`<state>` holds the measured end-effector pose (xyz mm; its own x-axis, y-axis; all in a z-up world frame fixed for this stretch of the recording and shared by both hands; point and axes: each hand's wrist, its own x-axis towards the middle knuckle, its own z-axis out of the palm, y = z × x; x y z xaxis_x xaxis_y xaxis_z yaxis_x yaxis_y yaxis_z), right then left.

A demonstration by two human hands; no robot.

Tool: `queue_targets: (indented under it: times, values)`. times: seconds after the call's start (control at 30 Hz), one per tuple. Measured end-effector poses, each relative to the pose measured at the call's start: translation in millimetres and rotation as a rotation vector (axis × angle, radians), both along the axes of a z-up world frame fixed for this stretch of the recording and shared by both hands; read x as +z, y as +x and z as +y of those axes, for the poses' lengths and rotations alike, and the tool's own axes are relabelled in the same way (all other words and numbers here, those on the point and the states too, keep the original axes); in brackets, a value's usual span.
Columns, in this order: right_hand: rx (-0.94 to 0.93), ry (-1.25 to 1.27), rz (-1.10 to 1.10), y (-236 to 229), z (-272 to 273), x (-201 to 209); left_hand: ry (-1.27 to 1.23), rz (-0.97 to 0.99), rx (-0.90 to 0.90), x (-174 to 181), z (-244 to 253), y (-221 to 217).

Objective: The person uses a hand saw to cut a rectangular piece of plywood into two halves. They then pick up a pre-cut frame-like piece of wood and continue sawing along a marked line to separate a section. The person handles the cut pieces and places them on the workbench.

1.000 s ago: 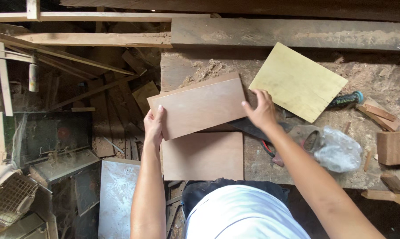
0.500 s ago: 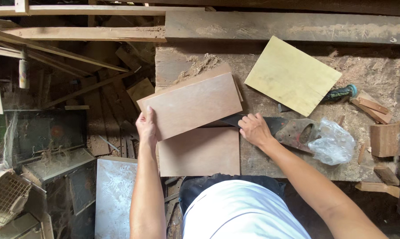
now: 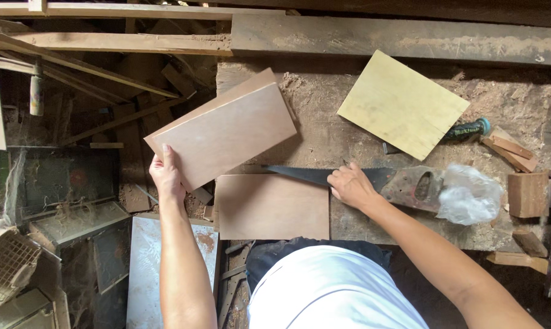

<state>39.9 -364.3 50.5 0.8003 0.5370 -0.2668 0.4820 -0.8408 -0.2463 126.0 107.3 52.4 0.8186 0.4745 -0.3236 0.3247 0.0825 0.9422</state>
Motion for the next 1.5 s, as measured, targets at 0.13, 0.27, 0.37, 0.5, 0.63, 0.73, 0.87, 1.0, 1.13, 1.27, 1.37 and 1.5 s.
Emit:
queue_targets:
  times: [0.13, 0.27, 0.37, 0.5, 0.63, 0.73, 0.87, 1.0, 1.13, 1.27, 1.37, 1.5]
  values:
    - [-0.272, 0.148, 0.191, 6.0, 4.1, 9.8, -0.018, 0.001, 0.017, -2.6, 0.8, -8.1]
    - [-0.721, 0.625, 0.136, 18.3, 2.7, 3.2, -0.125, 0.035, -0.065, -10.7, -14.4, -28.0]
    - [-0.752, 1.122, 0.333, 35.9, -0.4, -9.8, -0.134, 0.118, -0.143, -14.5, -28.0, -41.2]
    - [-0.855, 1.117, 0.537, 22.2, -7.1, -23.2, -0.2, 0.204, -0.157, -30.6, -50.3, -59.9]
    - [-0.978, 1.061, 0.58, 7.8, -18.9, -29.0, -0.193, 0.159, -0.202, -43.2, -59.3, -63.3]
    - [-0.986, 1.103, 0.576, -4.6, -20.4, -35.3, -0.126, 0.191, -0.228, -44.2, -61.2, -70.7]
    - [-0.962, 0.969, 0.426, -12.5, -21.8, -47.6, -0.051, 0.247, -0.219, -39.6, -67.4, -75.0]
    - [-0.94, 0.929, 0.319, -17.7, -24.0, -54.3, -0.03, 0.238, -0.244, -32.8, -70.9, -79.0]
    - [-0.929, 0.988, 0.301, -23.4, -26.6, -55.1, -0.078, 0.297, -0.23, -28.5, -72.6, -81.5]
    - [-0.985, 1.046, 0.347, -30.0, -26.9, -53.5, -0.06, 0.328, -0.269, -29.0, -72.0, -86.1]
    - [-0.977, 1.116, 0.35, -36.2, -27.7, -51.0, -0.089, 0.297, -0.283, -38.6, -69.6, -92.4]
    - [-1.067, 1.151, 0.423, -40.6, -32.9, -50.6, -0.12, 0.277, -0.273, -61.6, -68.7, -99.6]
